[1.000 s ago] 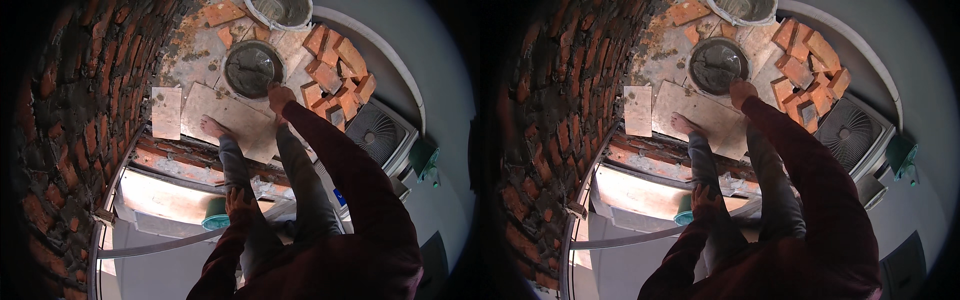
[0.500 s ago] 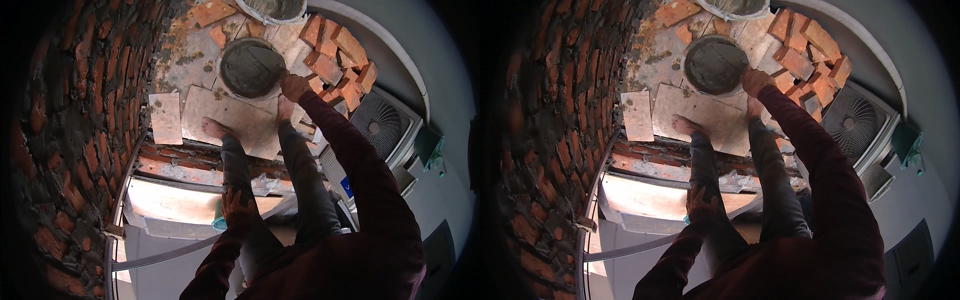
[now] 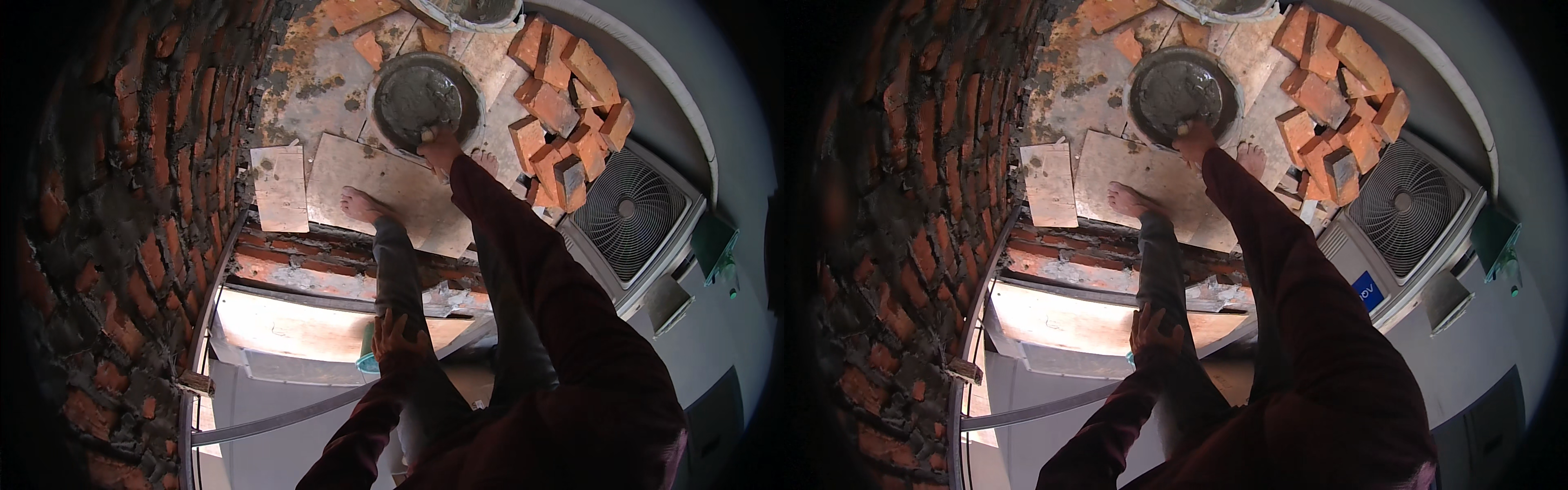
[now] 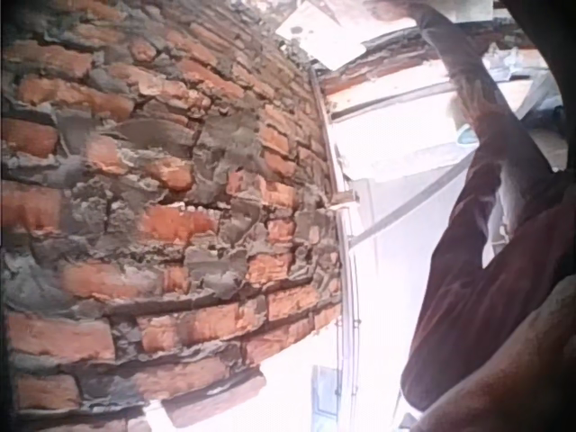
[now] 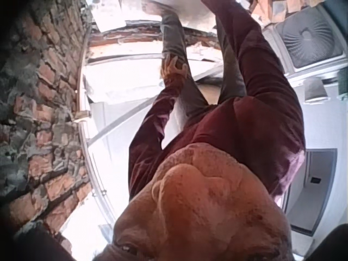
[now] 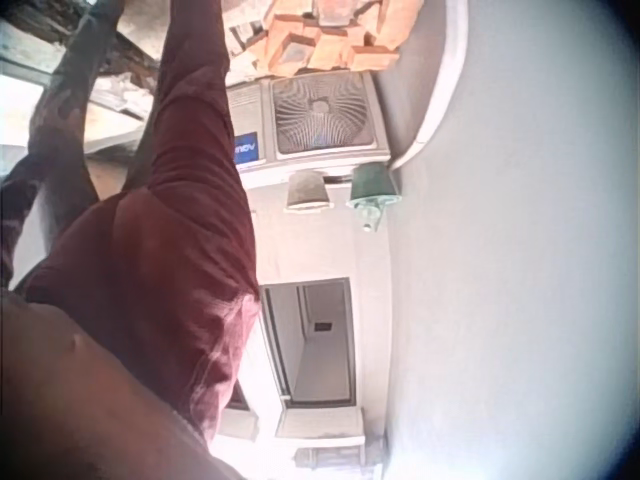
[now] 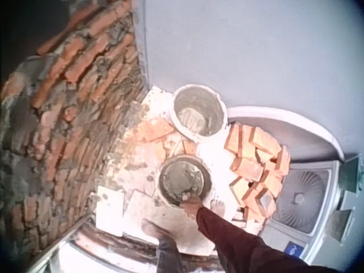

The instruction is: The person applies mortar onto a brick wall using a trowel and then positions a red brick onto the mortar, tapping it with the trowel handle to secure it.

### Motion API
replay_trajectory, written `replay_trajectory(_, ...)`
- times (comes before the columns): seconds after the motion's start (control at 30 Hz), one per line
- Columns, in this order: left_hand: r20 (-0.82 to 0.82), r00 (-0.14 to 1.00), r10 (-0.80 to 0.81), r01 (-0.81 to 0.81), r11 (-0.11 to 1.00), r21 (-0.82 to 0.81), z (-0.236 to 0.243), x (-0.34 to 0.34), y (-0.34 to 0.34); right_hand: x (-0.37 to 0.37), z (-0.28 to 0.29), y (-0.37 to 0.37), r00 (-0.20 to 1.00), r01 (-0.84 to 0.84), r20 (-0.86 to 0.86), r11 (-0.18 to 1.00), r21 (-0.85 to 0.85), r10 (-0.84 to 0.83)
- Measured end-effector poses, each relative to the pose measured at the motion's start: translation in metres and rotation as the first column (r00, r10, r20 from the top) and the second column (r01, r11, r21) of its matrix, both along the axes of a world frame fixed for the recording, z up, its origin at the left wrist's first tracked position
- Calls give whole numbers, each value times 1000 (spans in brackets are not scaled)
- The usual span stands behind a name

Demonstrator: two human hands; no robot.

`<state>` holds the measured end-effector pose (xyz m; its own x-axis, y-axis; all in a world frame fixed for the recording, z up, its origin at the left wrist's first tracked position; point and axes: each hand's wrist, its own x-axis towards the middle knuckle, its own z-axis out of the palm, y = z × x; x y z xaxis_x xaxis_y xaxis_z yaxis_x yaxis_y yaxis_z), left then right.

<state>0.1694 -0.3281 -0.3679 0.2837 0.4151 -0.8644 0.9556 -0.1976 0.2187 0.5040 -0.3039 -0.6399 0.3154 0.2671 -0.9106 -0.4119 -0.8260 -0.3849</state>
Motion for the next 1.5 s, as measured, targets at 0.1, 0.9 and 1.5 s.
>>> replay_trajectory(0.1, 16, 1000, 8, -8, 1000, 4, 1, -1, -7, -14, 3, -19, 993, 118, -3, 980, 163, -119)
replay_trajectory(0.9, 245, 933, 263, -297, 948, 116, 11, 0, -72, 81, 366, -39, 655, -756, 406, 560, 339, 637)
replay_trajectory(1.5, 0, 918, 397, -395, 914, -95, 147, -181, -93, -223, 782, 337, -139, -883, 965, -469, -19, 223)
